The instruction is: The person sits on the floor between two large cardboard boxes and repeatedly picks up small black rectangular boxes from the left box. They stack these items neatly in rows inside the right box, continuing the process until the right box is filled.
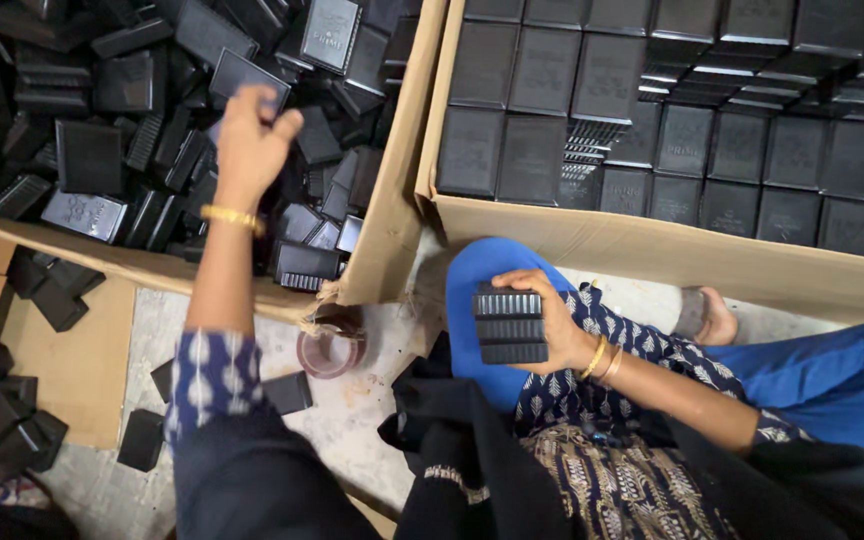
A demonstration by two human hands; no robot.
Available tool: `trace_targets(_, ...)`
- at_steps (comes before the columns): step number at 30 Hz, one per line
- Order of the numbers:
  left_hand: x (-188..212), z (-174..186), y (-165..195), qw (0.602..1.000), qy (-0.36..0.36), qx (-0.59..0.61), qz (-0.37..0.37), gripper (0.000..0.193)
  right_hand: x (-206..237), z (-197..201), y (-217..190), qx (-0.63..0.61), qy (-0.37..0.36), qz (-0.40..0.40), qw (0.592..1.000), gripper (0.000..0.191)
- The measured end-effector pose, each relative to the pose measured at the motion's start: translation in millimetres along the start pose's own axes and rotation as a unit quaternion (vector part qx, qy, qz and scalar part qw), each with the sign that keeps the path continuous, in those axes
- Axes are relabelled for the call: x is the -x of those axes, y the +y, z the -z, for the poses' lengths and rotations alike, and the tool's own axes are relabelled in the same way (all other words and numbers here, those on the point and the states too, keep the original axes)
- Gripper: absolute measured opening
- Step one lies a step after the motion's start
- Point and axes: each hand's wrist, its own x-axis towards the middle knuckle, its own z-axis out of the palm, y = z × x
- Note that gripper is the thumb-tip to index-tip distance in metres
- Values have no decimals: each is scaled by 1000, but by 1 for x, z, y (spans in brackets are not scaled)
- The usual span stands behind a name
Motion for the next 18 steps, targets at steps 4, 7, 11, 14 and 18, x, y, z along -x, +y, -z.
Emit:
trace_targets(4, -27, -49, -49, 933, -209, -260, 138, 80, -10, 1, 10, -20, 1, 5, 1000, 95)
trace_targets(7, -39, -78, -67, 860, -293, -351, 226, 89, -18, 3, 18, -25, -6, 4, 1000, 96)
trace_targets(11, -58, -86, -89, 857, -248, -401, 210, 91, -25, 3, 28, -23, -7, 13, 1000, 96)
trace_targets(14, -64, -76, -110, 869, -187, -398, 225, 100, -24, 5, 31, -35, -6, 13, 999, 97)
trace_targets(18, -53, -71, -127, 872, -168, -398, 232, 125, -21, 9, 27, -42, -7, 11, 999, 97)
